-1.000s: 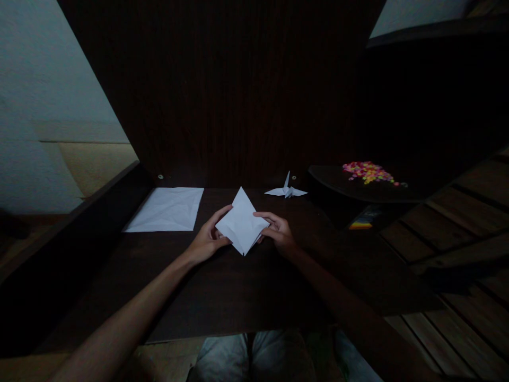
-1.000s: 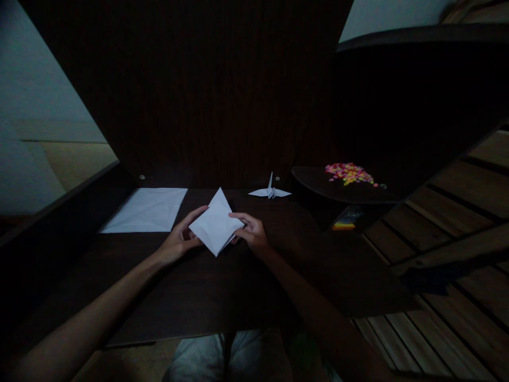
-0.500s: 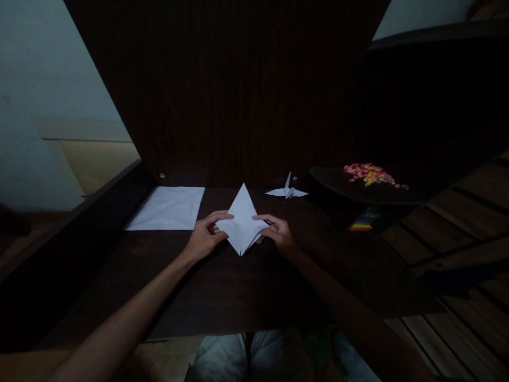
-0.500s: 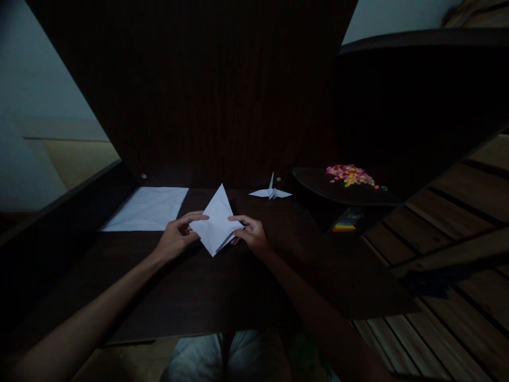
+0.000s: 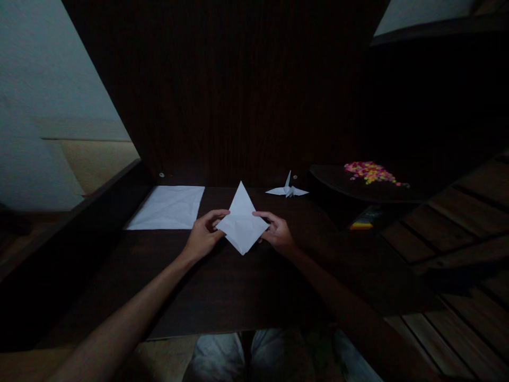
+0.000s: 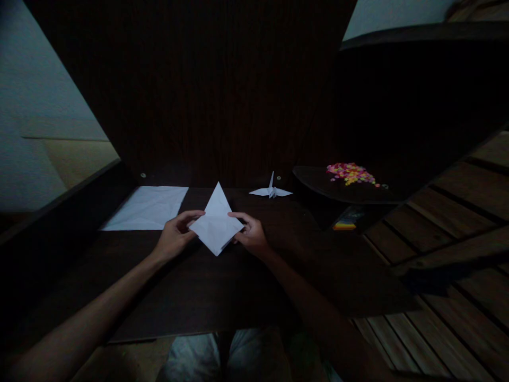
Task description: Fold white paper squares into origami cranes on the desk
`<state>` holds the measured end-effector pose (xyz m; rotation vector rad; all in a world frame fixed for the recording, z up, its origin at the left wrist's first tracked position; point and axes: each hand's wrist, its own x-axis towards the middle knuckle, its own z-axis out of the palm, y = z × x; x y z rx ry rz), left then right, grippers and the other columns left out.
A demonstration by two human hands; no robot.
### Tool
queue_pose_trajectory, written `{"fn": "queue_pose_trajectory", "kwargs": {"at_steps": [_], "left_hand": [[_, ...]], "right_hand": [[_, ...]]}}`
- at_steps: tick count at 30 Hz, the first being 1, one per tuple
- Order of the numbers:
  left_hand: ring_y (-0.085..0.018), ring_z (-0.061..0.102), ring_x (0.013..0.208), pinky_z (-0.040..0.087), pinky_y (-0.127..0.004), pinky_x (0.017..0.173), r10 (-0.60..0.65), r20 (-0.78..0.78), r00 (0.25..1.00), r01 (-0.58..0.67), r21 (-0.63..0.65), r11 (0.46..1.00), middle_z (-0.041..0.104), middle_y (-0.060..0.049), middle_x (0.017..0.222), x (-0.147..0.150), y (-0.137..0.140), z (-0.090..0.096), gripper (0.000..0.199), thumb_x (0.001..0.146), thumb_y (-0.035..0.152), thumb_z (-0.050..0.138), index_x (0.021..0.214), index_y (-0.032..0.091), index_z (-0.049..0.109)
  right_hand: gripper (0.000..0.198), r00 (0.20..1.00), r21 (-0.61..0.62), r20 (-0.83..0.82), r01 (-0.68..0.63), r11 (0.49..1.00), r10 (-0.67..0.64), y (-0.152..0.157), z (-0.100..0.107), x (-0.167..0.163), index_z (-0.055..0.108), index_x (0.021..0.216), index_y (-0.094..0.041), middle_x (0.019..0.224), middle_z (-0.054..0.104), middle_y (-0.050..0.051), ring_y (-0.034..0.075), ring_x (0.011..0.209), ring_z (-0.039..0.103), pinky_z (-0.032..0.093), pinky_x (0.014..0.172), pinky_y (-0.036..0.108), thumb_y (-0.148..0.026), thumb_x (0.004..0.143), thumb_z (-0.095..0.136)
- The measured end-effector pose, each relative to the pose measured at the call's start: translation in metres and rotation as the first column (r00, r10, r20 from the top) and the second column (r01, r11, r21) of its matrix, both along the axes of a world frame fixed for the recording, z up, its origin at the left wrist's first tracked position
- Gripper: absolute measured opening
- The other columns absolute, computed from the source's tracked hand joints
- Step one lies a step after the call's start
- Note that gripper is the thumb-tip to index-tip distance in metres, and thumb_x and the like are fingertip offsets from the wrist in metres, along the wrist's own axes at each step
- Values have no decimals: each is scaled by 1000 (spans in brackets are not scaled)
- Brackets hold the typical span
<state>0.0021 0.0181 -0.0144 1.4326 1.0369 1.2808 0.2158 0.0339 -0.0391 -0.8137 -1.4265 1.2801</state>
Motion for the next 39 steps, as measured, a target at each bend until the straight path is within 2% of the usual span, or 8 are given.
{"fn": "queue_pose_trajectory", "kwargs": {"at_steps": [10,14,17,20,23,28,34,39], "left_hand": [[-19,64,82,51,-31,72,-44,33,999,43,9,999,68,-10,96,2,0,2,40,68,28,73,102,13,61],[-18,63,79,50,-29,71,-73,45,996,73,-13,997,68,-9,96,2,-1,2,38,67,25,73,100,12,61],[-17,62,79,49,-27,69,-92,55,994,93,-17,995,67,-8,94,2,-2,3,39,67,23,72,103,13,59],[-17,62,80,48,-26,69,-111,67,992,112,-10,994,65,-7,96,3,-2,2,44,68,19,70,109,16,54],[-17,61,83,46,-24,68,-141,25,990,141,-10,990,63,-7,103,4,-4,1,40,69,17,68,106,16,56],[-17,59,77,43,-25,66,-229,-82,970,223,-72,972,63,-2,82,1,-9,3,38,71,22,68,107,15,59],[-24,57,94,45,-31,76,-429,24,903,429,-54,902,61,-10,105,-3,-10,6,46,75,31,66,117,14,57],[-21,57,94,46,-31,77,-452,34,892,453,-57,890,60,-9,106,0,-12,7,46,72,23,71,116,16,58]], "right_hand": [[49,1000,37,15,1,999,-2,-2,0,1,57,110,-20,102,58,7,13,64,58,45,43,21,-17,63,67],[44,999,103,23,20,994,-23,1,0,4,59,108,-20,104,60,8,20,87,61,52,63,28,-18,64,66],[40,999,114,28,35,993,-38,2,0,3,61,104,-19,102,62,7,22,97,58,51,75,32,-20,65,67],[37,999,97,20,45,994,-47,1,1,1,62,102,-20,100,63,7,21,96,59,51,75,31,-21,66,68],[32,998,93,20,61,994,-63,1,1,-1,63,98,-20,97,64,6,21,94,59,50,74,31,-21,66,68],[23,992,70,64,101,992,-105,1,3,-2,65,90,-19,91,66,4,20,90,60,47,76,31,-20,66,66],[19,981,76,113,151,986,-159,3,8,1,65,82,-17,80,66,2,18,80,60,45,74,30,-18,63,63],[16,971,82,157,168,982,-179,1,10,1,65,79,-16,77,65,1,17,76,58,44,69,28,-21,63,63]]}}
